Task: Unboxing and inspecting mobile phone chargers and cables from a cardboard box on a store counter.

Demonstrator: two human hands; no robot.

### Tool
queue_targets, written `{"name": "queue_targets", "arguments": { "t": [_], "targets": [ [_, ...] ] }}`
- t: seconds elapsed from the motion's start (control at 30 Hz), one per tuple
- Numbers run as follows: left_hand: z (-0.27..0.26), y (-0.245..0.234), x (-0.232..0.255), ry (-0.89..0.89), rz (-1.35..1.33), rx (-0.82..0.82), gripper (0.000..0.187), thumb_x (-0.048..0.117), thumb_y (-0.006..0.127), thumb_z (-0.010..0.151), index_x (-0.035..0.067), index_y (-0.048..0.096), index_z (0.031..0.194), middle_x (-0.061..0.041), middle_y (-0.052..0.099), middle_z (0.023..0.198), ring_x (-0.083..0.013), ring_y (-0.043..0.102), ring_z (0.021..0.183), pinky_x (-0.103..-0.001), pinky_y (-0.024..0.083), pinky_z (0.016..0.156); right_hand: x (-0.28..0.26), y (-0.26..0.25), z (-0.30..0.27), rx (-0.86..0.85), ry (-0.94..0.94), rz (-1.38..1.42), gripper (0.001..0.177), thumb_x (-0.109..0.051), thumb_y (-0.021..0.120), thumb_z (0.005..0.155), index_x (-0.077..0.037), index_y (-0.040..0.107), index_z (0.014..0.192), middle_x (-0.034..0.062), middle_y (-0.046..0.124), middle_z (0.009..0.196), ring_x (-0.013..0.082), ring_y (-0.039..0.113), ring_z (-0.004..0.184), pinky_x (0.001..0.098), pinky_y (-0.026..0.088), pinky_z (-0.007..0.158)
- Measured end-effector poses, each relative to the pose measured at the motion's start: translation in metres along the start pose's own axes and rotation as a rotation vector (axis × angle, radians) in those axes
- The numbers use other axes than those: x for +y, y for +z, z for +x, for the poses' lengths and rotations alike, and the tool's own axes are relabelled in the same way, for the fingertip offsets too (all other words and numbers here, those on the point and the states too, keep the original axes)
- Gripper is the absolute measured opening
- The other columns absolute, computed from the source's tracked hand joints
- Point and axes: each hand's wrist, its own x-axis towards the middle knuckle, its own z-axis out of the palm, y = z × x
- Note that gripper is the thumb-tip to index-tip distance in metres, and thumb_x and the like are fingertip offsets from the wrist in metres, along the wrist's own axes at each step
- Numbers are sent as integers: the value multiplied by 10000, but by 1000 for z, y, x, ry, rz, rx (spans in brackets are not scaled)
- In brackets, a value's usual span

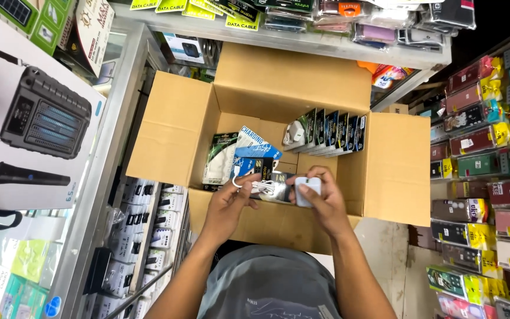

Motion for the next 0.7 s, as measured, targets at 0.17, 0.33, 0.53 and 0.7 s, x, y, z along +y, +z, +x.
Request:
{"name": "queue_targets", "arguments": {
  "t": [0.17, 0.33, 0.53, 0.7],
  "targets": [
    [-6, 5, 0, 32, -40, -21, 369, 192, 574, 1038, 14, 646, 1353, -77, 683, 1312, -118, 657, 951, -296, 600, 812, 7, 18, -2, -42, 102, -239, 316, -177, 744, 953, -55, 603, 1208, 128, 715, 1131, 161, 676, 893, 330, 576, 799],
    [-12, 10, -8, 121, -45, -40, 512, 58, 636, 1012, 9, 508, 1505, -146, 682, 1316, -166, 638, 1193, -314, 532, 1018, 14, 37, -5, -72, 27, -568, 412, -196, 829, 857, -37, 671, 1203, 47, 697, 1073, 93, 642, 941, 261, 548, 810],
    [-17, 8, 2, -91, -316, -70, 662, 72, 668, 926, 65, 358, 1510, -145, 673, 1313, -171, 655, 1190, -372, 570, 942, 28, 25, -1, 7, 179, -428, 290, -161, 793, 884, -25, 729, 1132, 29, 729, 924, 110, 662, 804, 259, 552, 715],
    [-16, -15, -23, -179, -352, -63, 411, 136, 632, 997, -30, 566, 1367, -169, 696, 1289, -216, 675, 1148, -399, 580, 984, 33, 21, -5, -33, 84, -550, 297, -157, 815, 873, -28, 725, 1125, 15, 735, 963, 75, 646, 862, 229, 539, 758]
  ]
}}
